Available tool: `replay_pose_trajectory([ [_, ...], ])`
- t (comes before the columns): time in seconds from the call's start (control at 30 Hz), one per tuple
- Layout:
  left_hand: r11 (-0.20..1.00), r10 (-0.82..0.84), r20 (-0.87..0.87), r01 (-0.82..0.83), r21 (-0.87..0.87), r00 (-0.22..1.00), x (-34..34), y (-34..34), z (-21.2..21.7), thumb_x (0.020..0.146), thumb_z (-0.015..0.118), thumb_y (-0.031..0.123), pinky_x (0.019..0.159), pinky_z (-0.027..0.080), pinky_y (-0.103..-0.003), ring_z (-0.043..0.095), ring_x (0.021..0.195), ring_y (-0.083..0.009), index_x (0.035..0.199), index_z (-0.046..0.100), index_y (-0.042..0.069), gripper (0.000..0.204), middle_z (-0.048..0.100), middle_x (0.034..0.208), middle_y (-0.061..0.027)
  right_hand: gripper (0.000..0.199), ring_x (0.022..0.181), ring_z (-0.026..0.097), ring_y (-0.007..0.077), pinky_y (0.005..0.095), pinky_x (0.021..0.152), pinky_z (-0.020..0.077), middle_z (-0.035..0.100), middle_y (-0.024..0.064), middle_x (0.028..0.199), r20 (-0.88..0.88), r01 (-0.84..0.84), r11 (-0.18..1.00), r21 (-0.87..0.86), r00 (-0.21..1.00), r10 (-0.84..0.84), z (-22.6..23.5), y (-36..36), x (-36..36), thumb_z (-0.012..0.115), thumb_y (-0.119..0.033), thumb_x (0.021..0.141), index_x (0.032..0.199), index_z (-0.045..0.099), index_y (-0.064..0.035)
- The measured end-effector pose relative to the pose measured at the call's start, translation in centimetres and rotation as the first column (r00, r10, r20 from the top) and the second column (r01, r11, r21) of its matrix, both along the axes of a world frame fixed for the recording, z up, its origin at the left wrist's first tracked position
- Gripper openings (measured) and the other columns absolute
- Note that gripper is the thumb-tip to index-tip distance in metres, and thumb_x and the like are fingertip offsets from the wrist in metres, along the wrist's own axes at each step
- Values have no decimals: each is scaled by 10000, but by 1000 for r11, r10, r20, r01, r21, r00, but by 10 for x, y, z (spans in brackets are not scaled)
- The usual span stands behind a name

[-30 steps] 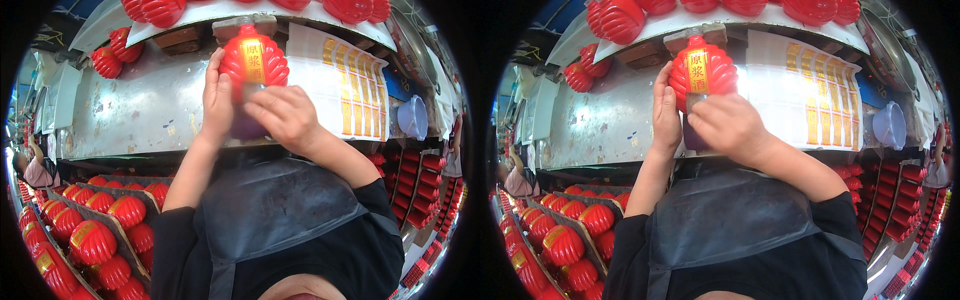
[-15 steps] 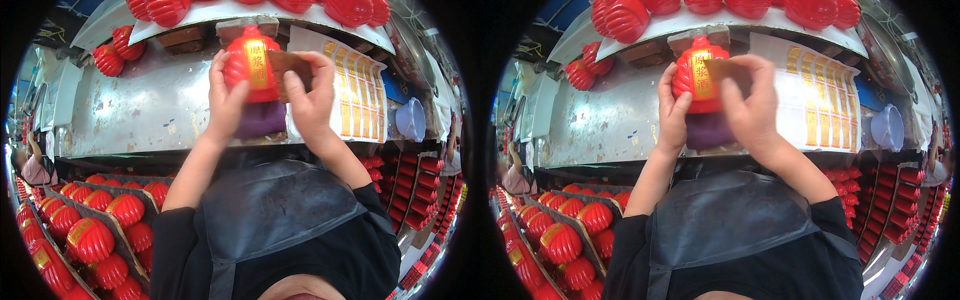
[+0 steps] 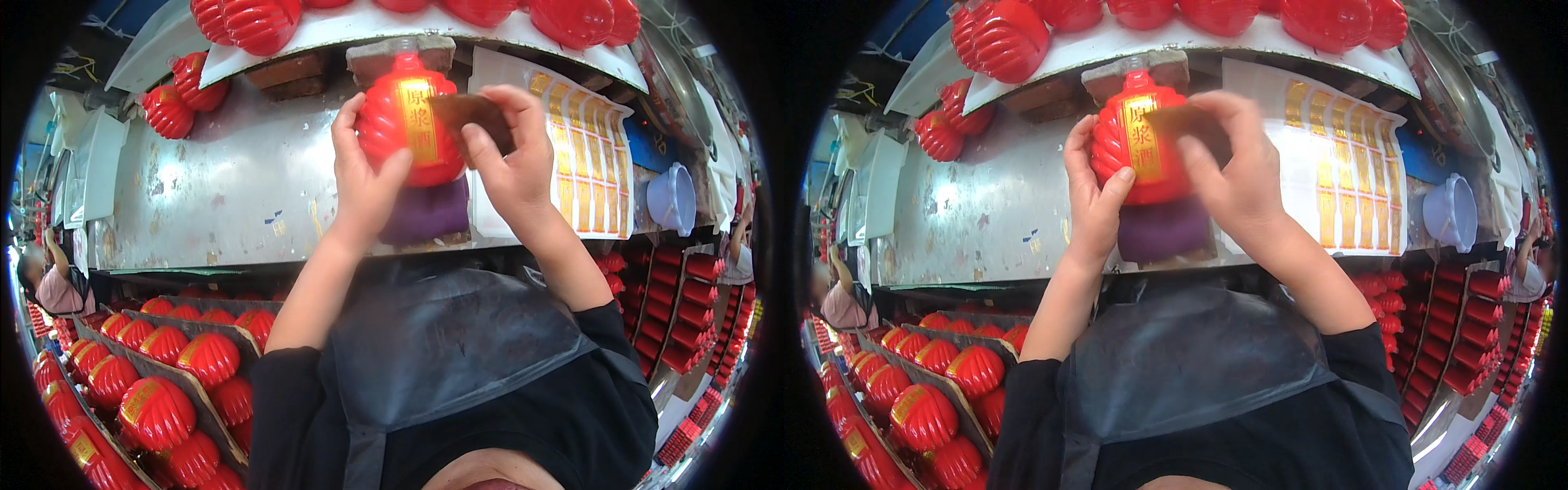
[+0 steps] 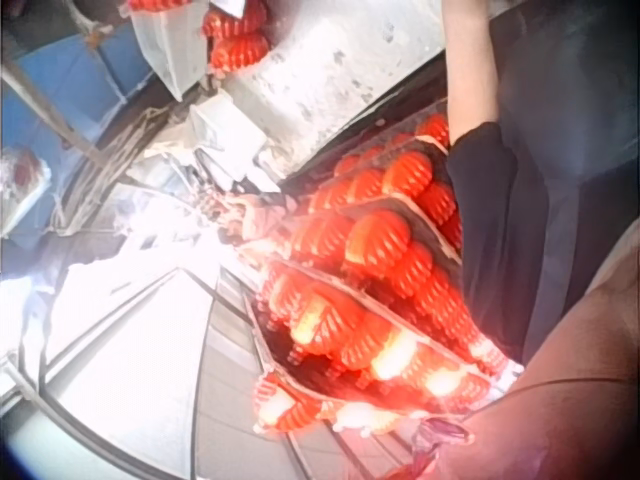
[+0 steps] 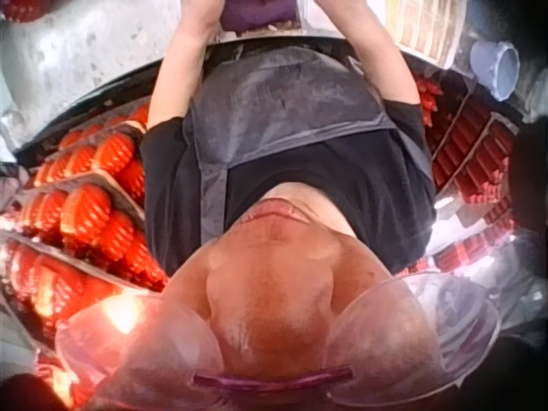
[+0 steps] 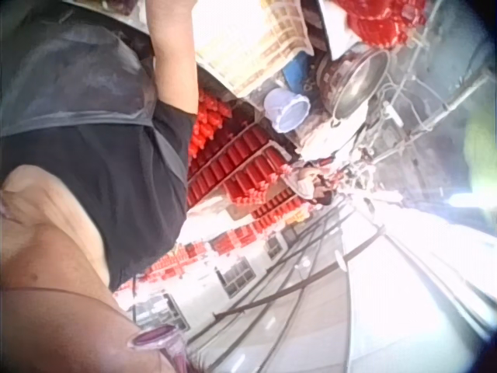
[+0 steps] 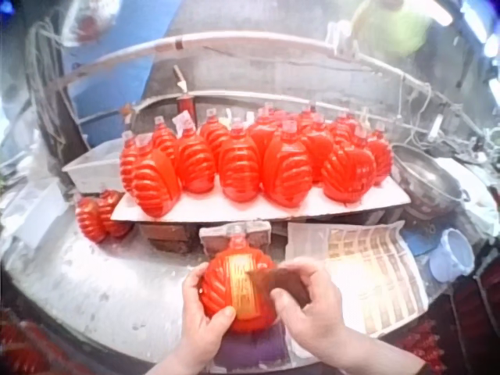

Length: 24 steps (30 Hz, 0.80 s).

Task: The person repeatedly picks up red ribbed plastic containers, applies a gold rectangular label to the side of each container, smooths the label, and places the labeled container on a nearby shelf. The process is repeated for multiple containers in a continuous loop.

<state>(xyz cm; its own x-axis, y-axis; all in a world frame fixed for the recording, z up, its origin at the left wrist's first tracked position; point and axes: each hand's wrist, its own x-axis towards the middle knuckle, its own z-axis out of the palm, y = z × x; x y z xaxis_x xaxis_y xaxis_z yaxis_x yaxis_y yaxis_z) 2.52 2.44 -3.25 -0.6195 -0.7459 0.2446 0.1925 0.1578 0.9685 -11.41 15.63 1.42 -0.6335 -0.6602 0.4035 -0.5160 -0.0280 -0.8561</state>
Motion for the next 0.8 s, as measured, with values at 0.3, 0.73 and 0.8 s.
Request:
replay_pose_trajectory([
  [0.3,993,-36,174,55,-106,984,-24,-36,23,845,804,266,1081,486,-397,626,1234,-306,1429,474,-6,724,617,1358,-216,173,922,717,272,332,793,559,707,120,1010,-328,-131,991,-33,938,113,39,-47,-60,677,-6,918,1072,751,-34],
  [0.73,973,-122,193,79,215,974,-44,-58,27,972,712,260,664,555,-286,656,847,-115,1159,626,3,330,711,1049,-88,421,530,462,23,240,527,420,468,13,529,-157,-262,899,352,930,333,29,-37,-52,794,-150,915,1329,740,-100],
  [0.8,973,-131,188,90,212,973,-43,-55,30,1000,677,227,781,535,-298,636,951,-127,1210,607,2,315,686,1117,-93,440,526,462,31,239,527,419,473,19,532,-161,-263,897,356,928,336,30,-38,-52,799,-142,906,1339,733,-100],
])
